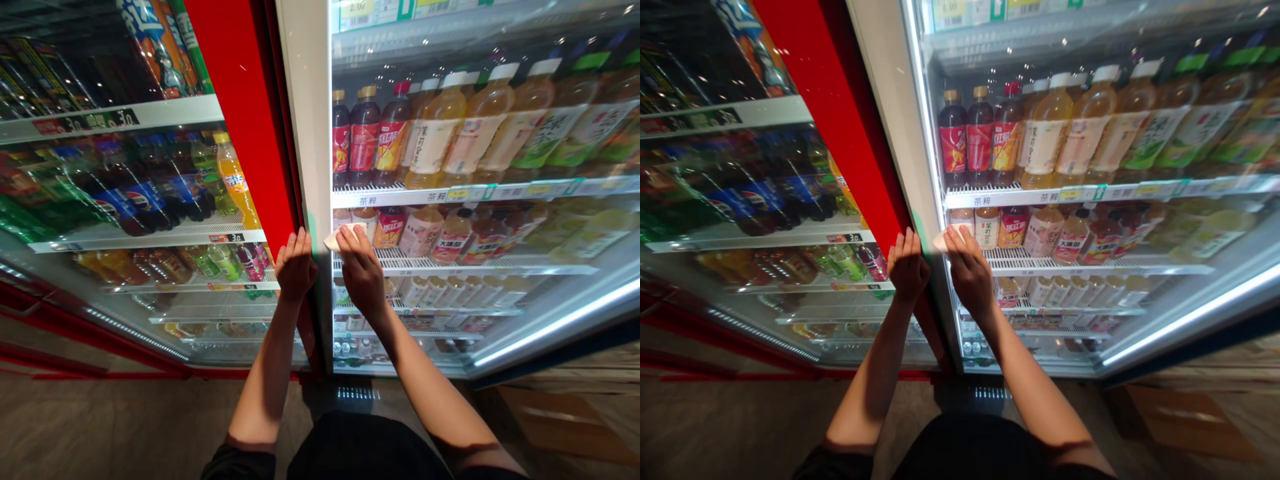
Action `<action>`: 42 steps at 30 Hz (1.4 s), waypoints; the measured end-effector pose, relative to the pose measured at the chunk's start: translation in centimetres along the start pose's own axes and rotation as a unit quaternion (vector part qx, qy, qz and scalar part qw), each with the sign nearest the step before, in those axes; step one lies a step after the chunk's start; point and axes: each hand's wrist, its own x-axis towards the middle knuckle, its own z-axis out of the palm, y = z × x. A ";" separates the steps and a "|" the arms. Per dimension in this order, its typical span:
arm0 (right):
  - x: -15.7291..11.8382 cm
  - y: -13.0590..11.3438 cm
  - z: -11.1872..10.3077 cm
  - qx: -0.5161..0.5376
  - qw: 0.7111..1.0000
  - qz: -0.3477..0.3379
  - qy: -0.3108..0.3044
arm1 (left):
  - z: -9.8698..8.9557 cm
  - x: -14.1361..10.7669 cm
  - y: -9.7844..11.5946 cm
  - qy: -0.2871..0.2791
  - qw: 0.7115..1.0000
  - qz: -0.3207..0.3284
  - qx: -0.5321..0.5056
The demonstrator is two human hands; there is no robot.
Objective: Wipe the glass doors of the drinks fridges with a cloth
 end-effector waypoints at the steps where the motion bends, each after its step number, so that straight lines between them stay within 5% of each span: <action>1: -0.3 0.0 0.1 0.003 1.000 0.005 0.003 | 0.0 0.0 0.0 0.001 1.000 0.001 0.001; 23: 0.2 -1.0 1.8 0.016 0.999 -0.002 -0.044 | -0.3 -0.5 -0.1 -0.067 0.996 -0.046 -0.029; 28: -0.5 -0.9 1.8 -0.006 1.000 -0.010 -0.008 | -0.2 -0.3 -0.1 -0.023 0.999 -0.022 -0.011; 36: 1.4 -1.4 1.9 -0.004 0.998 -0.006 -0.061 | -0.5 0.0 -0.1 0.007 1.000 0.010 -0.001; 42: -0.2 -1.4 2.3 -0.004 0.999 -0.022 -0.039 | -0.5 0.0 0.0 -0.010 1.000 -0.006 0.018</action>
